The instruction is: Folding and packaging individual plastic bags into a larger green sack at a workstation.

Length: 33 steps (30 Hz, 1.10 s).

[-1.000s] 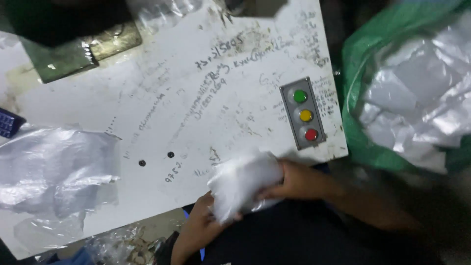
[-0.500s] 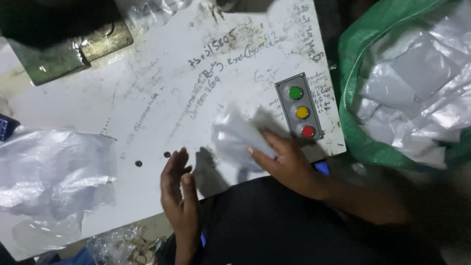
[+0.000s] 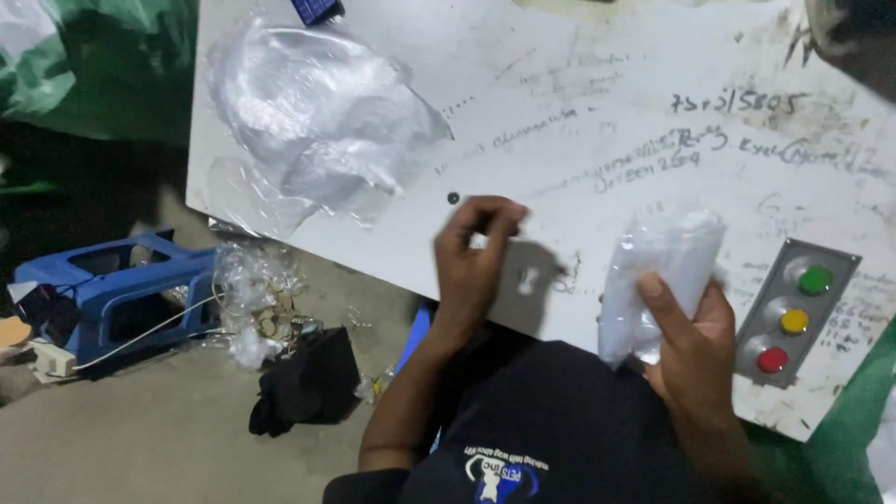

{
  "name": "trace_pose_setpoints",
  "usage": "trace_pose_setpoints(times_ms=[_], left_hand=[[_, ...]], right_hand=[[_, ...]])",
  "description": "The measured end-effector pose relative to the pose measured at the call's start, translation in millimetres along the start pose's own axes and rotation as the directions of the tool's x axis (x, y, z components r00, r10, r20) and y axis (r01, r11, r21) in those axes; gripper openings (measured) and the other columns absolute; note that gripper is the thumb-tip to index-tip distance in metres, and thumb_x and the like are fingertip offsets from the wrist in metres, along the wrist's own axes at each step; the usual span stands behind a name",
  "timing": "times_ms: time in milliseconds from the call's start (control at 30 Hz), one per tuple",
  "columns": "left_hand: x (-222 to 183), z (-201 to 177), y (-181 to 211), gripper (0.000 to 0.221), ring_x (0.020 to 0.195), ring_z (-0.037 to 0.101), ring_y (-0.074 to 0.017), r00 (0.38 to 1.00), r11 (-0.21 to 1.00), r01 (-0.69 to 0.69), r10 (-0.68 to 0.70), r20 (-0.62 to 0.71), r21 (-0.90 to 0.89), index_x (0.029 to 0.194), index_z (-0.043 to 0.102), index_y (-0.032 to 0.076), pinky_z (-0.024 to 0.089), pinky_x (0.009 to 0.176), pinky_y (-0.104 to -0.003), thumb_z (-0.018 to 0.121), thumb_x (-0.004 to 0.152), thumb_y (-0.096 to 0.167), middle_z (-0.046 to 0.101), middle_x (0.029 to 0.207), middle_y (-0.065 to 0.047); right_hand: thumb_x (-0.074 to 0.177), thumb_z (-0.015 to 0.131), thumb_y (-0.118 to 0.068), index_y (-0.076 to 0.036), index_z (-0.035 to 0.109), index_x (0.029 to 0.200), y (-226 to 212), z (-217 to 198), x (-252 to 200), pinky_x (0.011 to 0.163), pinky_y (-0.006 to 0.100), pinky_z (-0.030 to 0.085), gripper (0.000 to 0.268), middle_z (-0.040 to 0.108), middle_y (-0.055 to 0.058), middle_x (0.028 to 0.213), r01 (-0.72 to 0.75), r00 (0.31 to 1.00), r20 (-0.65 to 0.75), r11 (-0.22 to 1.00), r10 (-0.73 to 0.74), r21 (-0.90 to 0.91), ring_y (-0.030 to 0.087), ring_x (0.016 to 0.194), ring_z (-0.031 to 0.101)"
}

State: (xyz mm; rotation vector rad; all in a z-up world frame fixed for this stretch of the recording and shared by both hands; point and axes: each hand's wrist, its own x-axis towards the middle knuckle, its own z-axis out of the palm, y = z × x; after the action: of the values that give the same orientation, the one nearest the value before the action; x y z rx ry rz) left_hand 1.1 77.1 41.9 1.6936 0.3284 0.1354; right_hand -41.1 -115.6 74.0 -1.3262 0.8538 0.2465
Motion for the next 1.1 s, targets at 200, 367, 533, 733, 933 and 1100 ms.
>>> trace_pose_setpoints(times_ms=[200,367,533,733,933,1100], left_hand=[[87,-63,-42,0.028,0.089,0.054,-0.0204,0.908,0.766,-0.085,0.322,-0.266,0.638,0.103,0.065,0.015,0.046,0.073,-0.034,0.082,0.089,0.033,0.063,0.099,-0.002],[114,-83,-77,0.024,0.081,0.06,-0.0299,0.933,0.687,-0.046,0.289,-0.215,0.725,0.094,0.066,0.014,0.045,0.069,-0.045,0.054,0.102,0.033,0.066,0.085,-0.007],[98,-77,-61,0.035,0.072,0.067,-0.0294,0.925,0.735,-0.142,0.337,-0.176,0.663,0.104,0.059,0.013,0.045,0.061,-0.043,0.035,0.109,0.037,0.072,0.088,-0.005],[66,-56,-27,0.015,0.065,0.063,-0.0129,0.789,0.531,-0.472,0.611,0.069,0.704,0.095,0.071,0.011,0.048,0.059,-0.03,0.078,0.099,0.023,0.074,0.083,0.0],[68,-53,-21,0.013,0.082,0.072,-0.009,0.97,0.847,-0.194,0.24,-0.03,0.495,0.1,0.077,0.013,0.054,0.07,-0.024,0.07,0.099,0.024,0.079,0.095,0.002],[74,-55,-11,0.027,0.095,0.074,-0.011,0.997,0.937,-0.052,0.066,-0.029,0.345,0.104,0.079,0.011,0.056,0.079,-0.024,0.066,0.099,0.034,0.08,0.102,-0.002]], right_hand=[[0.086,0.068,-0.019,-0.005,0.056,0.135,9,-4,2,0.093,0.043,0.057,0.053,0.064,0.01,0.121,-0.031,0.997,0.074,0.999,0.03,0.016,0.027,0.114,0.063],[0.084,0.068,-0.018,-0.006,0.056,0.135,5,-11,-4,0.096,0.045,0.056,0.054,0.064,0.013,0.122,-0.059,0.998,0.028,0.996,0.061,-0.061,0.028,0.115,0.062],[0.087,0.072,-0.016,-0.003,0.062,0.124,31,-27,7,0.089,0.037,0.055,0.041,0.068,0.011,0.109,0.054,0.998,0.041,0.999,-0.054,0.002,0.023,0.102,0.064],[0.085,0.074,-0.021,-0.004,0.064,0.121,27,-25,5,0.084,0.037,0.058,0.041,0.07,0.01,0.107,0.099,0.994,0.058,0.991,-0.094,-0.087,0.024,0.101,0.067],[0.089,0.073,-0.025,-0.006,0.065,0.114,23,-28,1,0.077,0.035,0.057,0.033,0.069,0.008,0.099,0.206,0.978,0.079,0.939,-0.191,-0.276,0.022,0.093,0.067],[0.088,0.073,-0.026,-0.007,0.064,0.117,25,-30,2,0.077,0.037,0.06,0.036,0.068,0.008,0.1,0.2,0.98,0.074,0.94,-0.187,-0.275,0.023,0.094,0.069]])
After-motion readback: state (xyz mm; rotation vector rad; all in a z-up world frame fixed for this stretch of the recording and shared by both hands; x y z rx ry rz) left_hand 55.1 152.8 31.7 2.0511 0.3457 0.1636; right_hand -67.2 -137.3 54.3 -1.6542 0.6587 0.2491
